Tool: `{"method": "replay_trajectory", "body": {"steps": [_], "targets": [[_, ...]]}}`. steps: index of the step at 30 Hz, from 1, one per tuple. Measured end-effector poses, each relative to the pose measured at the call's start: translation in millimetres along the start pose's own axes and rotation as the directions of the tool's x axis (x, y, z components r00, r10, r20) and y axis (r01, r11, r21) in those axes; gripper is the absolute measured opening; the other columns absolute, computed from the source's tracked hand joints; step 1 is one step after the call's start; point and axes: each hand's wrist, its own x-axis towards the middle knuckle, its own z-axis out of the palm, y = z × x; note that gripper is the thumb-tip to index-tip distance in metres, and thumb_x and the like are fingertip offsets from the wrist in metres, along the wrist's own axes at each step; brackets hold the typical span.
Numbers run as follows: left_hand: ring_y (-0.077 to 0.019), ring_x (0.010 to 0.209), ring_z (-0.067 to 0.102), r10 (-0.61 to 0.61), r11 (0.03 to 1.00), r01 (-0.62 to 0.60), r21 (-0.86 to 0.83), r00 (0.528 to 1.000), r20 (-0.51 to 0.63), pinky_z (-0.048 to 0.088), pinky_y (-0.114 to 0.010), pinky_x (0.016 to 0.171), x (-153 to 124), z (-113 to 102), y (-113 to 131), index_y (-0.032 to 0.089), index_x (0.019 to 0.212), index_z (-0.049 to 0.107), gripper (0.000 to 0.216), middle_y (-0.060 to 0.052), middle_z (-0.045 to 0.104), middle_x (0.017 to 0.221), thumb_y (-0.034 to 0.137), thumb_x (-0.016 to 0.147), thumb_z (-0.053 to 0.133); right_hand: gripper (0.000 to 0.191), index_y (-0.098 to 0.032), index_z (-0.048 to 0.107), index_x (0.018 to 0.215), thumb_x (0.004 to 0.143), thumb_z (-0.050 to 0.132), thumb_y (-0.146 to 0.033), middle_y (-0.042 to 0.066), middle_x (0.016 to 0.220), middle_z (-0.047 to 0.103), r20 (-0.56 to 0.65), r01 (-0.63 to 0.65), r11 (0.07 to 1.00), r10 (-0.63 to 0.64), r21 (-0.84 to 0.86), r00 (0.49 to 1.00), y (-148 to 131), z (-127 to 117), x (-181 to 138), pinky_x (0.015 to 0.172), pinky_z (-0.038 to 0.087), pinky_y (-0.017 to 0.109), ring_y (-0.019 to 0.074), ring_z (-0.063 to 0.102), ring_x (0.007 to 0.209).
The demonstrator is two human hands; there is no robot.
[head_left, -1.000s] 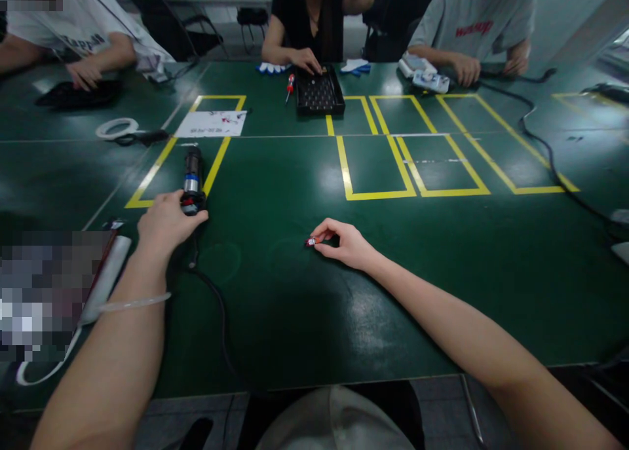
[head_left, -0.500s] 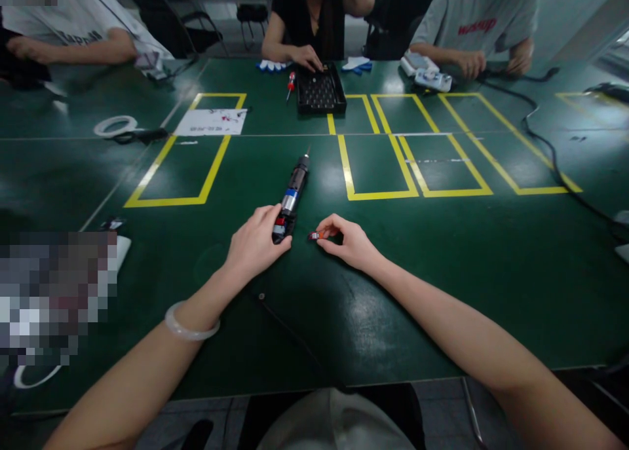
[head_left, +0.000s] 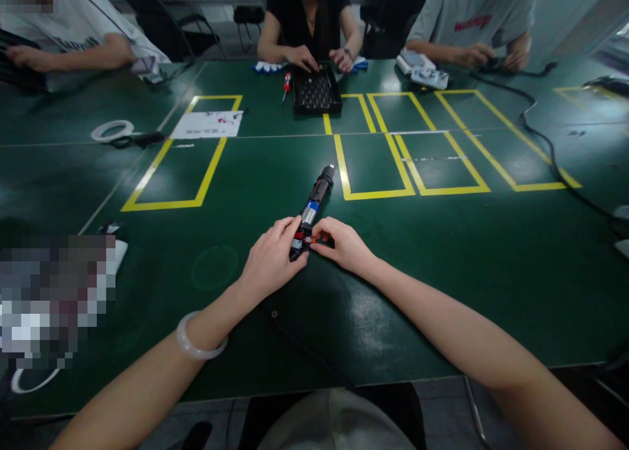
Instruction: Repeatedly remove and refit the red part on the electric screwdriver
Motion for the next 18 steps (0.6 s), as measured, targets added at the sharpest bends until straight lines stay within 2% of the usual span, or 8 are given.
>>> {"method": "replay_trajectory", "body": {"steps": [2,6,10,14,18], "targets": [[-0.0299,0.123,0.055,-0.001,1.0,0.001,-0.002,1.0,0.006,0.049,-0.042,0.1,0.1,-1.1,0.5,0.015,0.145,0.041,0.065,-0.014,0.05,0.141,0.038,0.086,0.056,0.011,-0.02,0.058,0.085,0.083,0.067,-0.015,0.001,0.087,0.056,-0.012,0.018,0.999,-0.018,-0.035,1.0,-0.7,0.0,-0.2,0.074,0.045,0.028,0.0161,0.056,0.081],[-0.0293,0.12,0.056,-0.001,1.0,0.001,0.013,1.0,0.003,0.05,-0.041,0.096,0.9,-3.1,2.0,0.015,0.145,0.041,0.064,-0.014,0.051,0.139,0.046,0.09,0.054,0.005,-0.019,0.063,0.088,0.085,0.065,-0.016,0.003,0.088,0.062,-0.008,0.016,1.0,-0.016,0.007,1.0,-0.4,0.3,-1.3,0.074,0.048,0.027,0.0153,0.061,0.08],[-0.0294,0.112,0.06,-0.018,0.995,0.018,0.096,1.0,-0.003,0.051,-0.039,0.089,3.7,-3.8,5.2,0.014,0.145,0.042,0.066,-0.015,0.054,0.134,0.053,0.092,0.052,0.008,-0.018,0.066,0.09,0.086,0.061,-0.014,0.003,0.085,0.069,-0.042,0.014,1.0,-0.014,-0.003,0.999,0.2,-2.8,-2.3,0.077,0.049,0.027,0.015,0.065,0.078],[-0.0284,0.103,0.062,-0.039,0.984,0.037,0.173,0.999,0.012,0.051,-0.037,0.081,6.7,-4.9,10.3,0.015,0.146,0.041,0.063,-0.016,0.055,0.128,0.05,0.094,0.049,0.01,-0.019,0.065,0.095,0.087,0.06,-0.017,0.002,0.086,0.072,-0.062,-0.011,0.999,0.014,0.047,0.998,0.2,-5.7,-3.1,0.08,0.051,0.029,0.0155,0.068,0.078],[-0.0289,0.105,0.06,-0.042,0.979,0.035,0.2,0.999,0.03,0.05,-0.036,0.08,8.1,-6.5,11.5,0.017,0.148,0.038,0.062,-0.016,0.054,0.128,0.046,0.095,0.048,0.013,-0.02,0.063,0.1,0.088,0.058,-0.017,0.003,0.089,0.071,-0.062,-0.002,0.997,0.007,0.08,0.998,0.1,-3.6,-3.8,0.081,0.051,0.029,0.0157,0.067,0.082]]}}
